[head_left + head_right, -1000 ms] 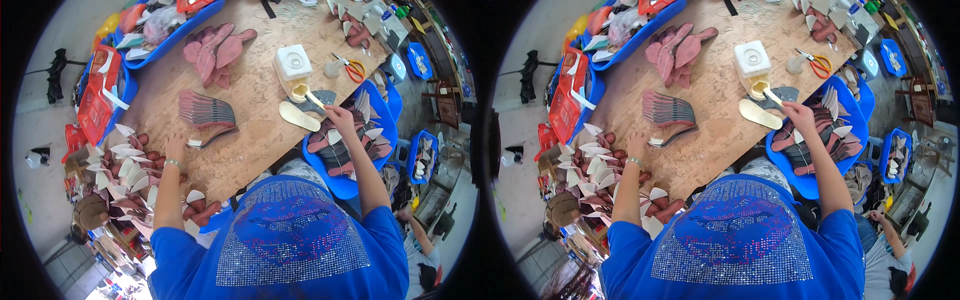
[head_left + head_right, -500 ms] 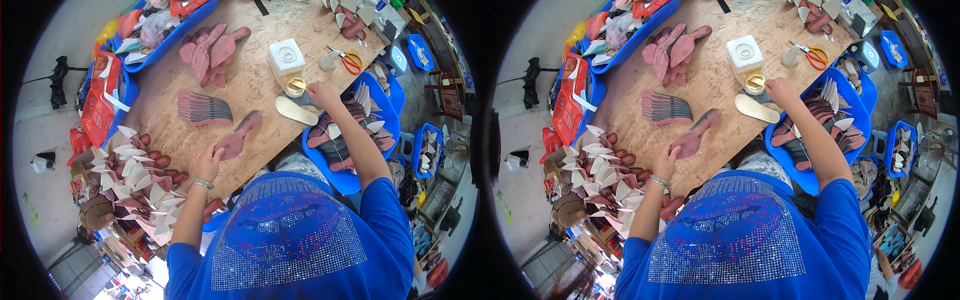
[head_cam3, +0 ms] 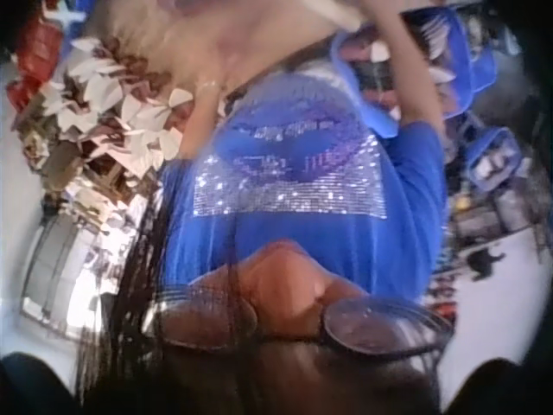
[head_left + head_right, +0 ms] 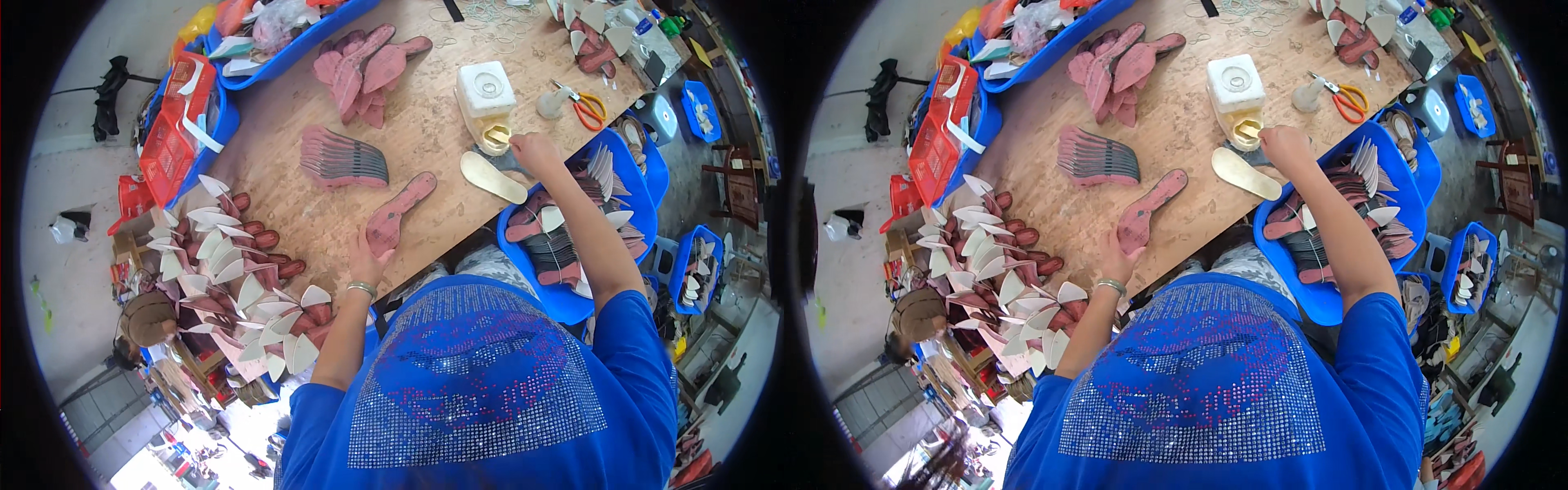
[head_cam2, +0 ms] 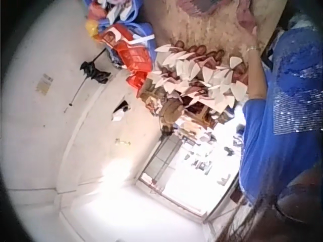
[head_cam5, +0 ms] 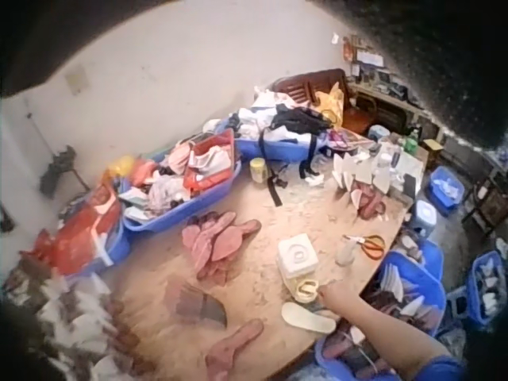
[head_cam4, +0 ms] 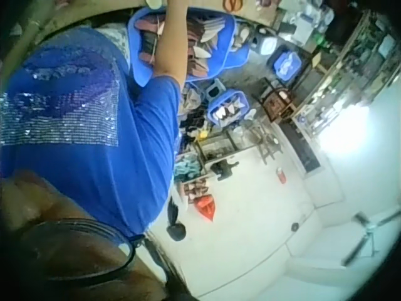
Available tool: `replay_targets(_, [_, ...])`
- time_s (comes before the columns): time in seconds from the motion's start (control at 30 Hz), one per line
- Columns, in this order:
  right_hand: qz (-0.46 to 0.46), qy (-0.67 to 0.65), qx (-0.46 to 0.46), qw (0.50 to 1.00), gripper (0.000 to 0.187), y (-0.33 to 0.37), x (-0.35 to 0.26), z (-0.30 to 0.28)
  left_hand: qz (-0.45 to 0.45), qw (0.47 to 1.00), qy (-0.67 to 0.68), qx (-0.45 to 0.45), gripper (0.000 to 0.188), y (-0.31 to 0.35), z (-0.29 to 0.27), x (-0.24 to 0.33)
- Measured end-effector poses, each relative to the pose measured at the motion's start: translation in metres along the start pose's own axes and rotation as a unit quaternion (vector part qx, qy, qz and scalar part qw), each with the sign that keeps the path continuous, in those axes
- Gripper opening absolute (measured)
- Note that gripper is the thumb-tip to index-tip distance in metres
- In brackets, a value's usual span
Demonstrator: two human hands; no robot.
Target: The person applies glue to the bottom of a shoe sole using a brush and then presses it onto a shoe upper. The person repeats this process for multiple shoe parts, picking up new soles and uppers from piles on the table and placing the assembled shoes into a blue bin.
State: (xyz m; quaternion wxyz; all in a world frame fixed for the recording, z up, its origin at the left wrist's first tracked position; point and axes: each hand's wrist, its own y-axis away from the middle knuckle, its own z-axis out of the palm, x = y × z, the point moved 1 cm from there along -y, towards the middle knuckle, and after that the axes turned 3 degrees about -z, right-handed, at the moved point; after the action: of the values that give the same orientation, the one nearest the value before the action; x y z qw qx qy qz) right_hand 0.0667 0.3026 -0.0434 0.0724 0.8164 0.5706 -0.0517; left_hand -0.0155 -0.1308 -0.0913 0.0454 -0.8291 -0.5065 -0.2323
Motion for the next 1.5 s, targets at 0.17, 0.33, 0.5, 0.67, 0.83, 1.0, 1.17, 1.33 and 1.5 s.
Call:
replay_targets(0.17, [-0.014,0.012,0.03,0.999,0.017,-0.002,-0.002,-0.002,-0.003,0.999,-0.005,-0.033,0.076,-0.002,-0.006,0.0])
replay_targets(0.33, [-0.012,0.011,0.002,1.0,0.018,0.004,0.008,0.005,-0.1,0.948,0.233,-0.194,0.044,-0.01,-0.034,0.017])
replay_targets(0.5, [0.055,-0.064,-0.006,0.996,0.02,0.032,0.012,-0.017,-0.151,0.799,0.531,-0.24,0.028,-0.013,-0.053,0.056])
replay_targets(0.67, [0.183,-0.328,-0.008,0.927,0.023,0.084,0.031,0.004,-0.253,0.74,0.566,-0.259,0.028,-0.015,-0.039,0.119])
replay_targets(0.83, [0.24,-0.618,-0.009,0.749,0.024,0.128,-0.001,0.001,-0.341,0.632,0.652,-0.245,0.021,-0.012,-0.007,0.136])
replay_targets(1.0, [0.187,-0.623,-0.068,0.756,0.022,0.137,-0.047,-0.006,-0.382,0.602,0.651,-0.261,0.017,-0.016,-0.007,0.135])
replay_targets(1.17, [0.105,-0.557,-0.011,0.824,0.022,0.122,-0.065,0.039,-0.387,0.6,0.647,-0.268,0.024,-0.021,-0.01,0.136])
replay_targets(1.33, [0.168,-0.454,0.014,0.875,0.024,0.116,-0.056,0.054,-0.386,0.588,0.656,-0.274,0.021,-0.021,0.0,0.121])
replay_targets(1.5, [0.278,-0.356,-0.065,0.89,0.025,0.121,-0.032,0.04,-0.402,0.639,0.598,-0.269,0.019,-0.027,-0.006,0.116])
